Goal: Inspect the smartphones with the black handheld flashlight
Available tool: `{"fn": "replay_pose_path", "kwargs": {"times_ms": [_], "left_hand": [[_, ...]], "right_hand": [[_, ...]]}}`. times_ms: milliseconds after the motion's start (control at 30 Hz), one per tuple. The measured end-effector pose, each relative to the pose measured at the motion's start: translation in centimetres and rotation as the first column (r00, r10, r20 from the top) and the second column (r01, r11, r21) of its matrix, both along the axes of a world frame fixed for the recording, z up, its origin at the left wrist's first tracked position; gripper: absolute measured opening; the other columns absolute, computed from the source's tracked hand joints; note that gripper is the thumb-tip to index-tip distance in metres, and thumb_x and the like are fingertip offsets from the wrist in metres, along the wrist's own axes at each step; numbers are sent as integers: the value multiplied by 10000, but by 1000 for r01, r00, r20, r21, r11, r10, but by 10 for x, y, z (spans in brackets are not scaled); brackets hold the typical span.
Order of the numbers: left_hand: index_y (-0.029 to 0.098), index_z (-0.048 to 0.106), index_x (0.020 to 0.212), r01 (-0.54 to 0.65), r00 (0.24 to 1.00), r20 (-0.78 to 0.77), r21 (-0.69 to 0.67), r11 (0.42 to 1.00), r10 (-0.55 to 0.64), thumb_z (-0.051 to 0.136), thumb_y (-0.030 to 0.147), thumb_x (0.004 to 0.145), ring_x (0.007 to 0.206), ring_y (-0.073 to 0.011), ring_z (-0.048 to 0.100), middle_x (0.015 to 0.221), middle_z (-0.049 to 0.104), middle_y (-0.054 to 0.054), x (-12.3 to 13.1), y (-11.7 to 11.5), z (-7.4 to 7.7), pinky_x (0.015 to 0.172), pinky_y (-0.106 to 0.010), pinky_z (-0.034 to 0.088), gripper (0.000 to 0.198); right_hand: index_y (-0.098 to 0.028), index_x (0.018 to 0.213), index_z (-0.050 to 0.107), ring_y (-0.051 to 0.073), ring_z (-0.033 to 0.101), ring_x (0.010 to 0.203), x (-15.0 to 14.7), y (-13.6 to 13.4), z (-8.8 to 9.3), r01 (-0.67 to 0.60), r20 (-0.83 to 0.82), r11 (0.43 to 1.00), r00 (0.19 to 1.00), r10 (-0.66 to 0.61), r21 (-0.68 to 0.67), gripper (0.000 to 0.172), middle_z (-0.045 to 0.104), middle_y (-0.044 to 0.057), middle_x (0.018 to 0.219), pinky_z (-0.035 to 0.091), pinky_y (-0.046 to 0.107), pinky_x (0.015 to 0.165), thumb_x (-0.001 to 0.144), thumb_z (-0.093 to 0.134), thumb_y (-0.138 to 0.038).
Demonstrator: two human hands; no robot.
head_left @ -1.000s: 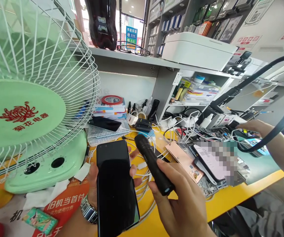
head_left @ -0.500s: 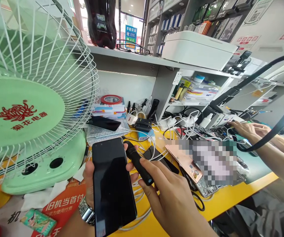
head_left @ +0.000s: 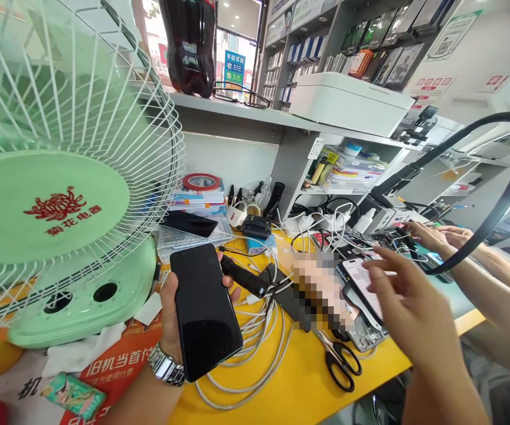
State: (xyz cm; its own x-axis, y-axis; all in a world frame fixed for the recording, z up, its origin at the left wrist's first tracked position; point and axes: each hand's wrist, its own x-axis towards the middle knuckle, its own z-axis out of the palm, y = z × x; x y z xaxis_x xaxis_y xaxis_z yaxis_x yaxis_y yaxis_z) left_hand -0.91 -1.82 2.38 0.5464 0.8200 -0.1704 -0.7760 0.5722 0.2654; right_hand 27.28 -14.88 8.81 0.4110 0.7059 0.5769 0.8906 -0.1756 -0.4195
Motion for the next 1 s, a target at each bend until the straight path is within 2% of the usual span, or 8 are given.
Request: {"fn": "replay_pose_path", "kwargs": {"times_ms": [100,200,267,367,533,733,900,1000], "left_hand": [[180,603,1267,32,999,8,-47,998,-32,810,498,699,832,-234,683,936,682,-96,-1,0,1,732,-349,620,683],[172,606,1254,51,999,-9,-83,995,-52,556,572,888,811,-232,693,901,674,-100,-1,-1,3,695,-338,615,544],[167,609,1251,50,999,-5,-68,996,-51,463,552,940,814,-230,701,900,682,-105,-2,-1,2,699,-333,613,516],[169,616,1250,98,994,41,-2,995,-98,608,528,876,873,-261,715,917,707,-112,-4,1,-4,736,-349,615,519],[202,607,1276,110,988,96,84,990,-118,689,518,830,937,-246,719,972,725,-95,-9,5,-13,811,-345,606,553],[258,639,1238,140,987,67,44,989,-143,845,510,663,913,-255,739,956,736,-86,-10,11,-14,767,-331,617,661],[230,663,1200,110,994,20,-8,994,-110,873,490,628,879,-248,737,929,732,-98,-11,10,-14,762,-337,621,663],[222,661,1203,117,992,33,28,993,-118,839,506,673,904,-242,733,949,730,-96,-10,10,-16,783,-320,616,627]], "right_hand": [[-207,1234,638,171,654,703,47,-16,-17,260,11,965,965,-260,13,480,664,40,874,457,218,547,1013,469,-598],[-154,1181,651,178,636,827,83,-28,-38,387,84,922,919,-384,-15,385,649,61,941,528,304,758,1036,524,-488],[-136,1169,643,173,608,929,101,-32,-49,370,158,923,923,-352,-105,327,622,77,1041,529,360,900,1042,554,-424],[-133,1177,636,209,550,1119,120,-35,-60,302,271,915,935,-229,-268,244,576,90,1166,468,431,1044,1028,596,-322],[-133,1193,628,259,436,1286,128,-33,-76,286,408,862,907,-103,-418,219,504,97,1300,373,513,1136,992,632,-221],[-149,1219,619,266,411,1309,133,-33,-84,357,495,813,863,-99,-460,234,466,100,1349,374,514,1140,992,627,-206],[-151,1210,623,265,407,1314,140,-36,-86,375,530,794,844,-80,-478,225,460,100,1357,380,507,1140,995,625,-217],[-151,1206,625,267,403,1318,140,-37,-87,388,548,795,832,-85,-467,224,458,99,1361,376,510,1143,991,630,-212]]}}
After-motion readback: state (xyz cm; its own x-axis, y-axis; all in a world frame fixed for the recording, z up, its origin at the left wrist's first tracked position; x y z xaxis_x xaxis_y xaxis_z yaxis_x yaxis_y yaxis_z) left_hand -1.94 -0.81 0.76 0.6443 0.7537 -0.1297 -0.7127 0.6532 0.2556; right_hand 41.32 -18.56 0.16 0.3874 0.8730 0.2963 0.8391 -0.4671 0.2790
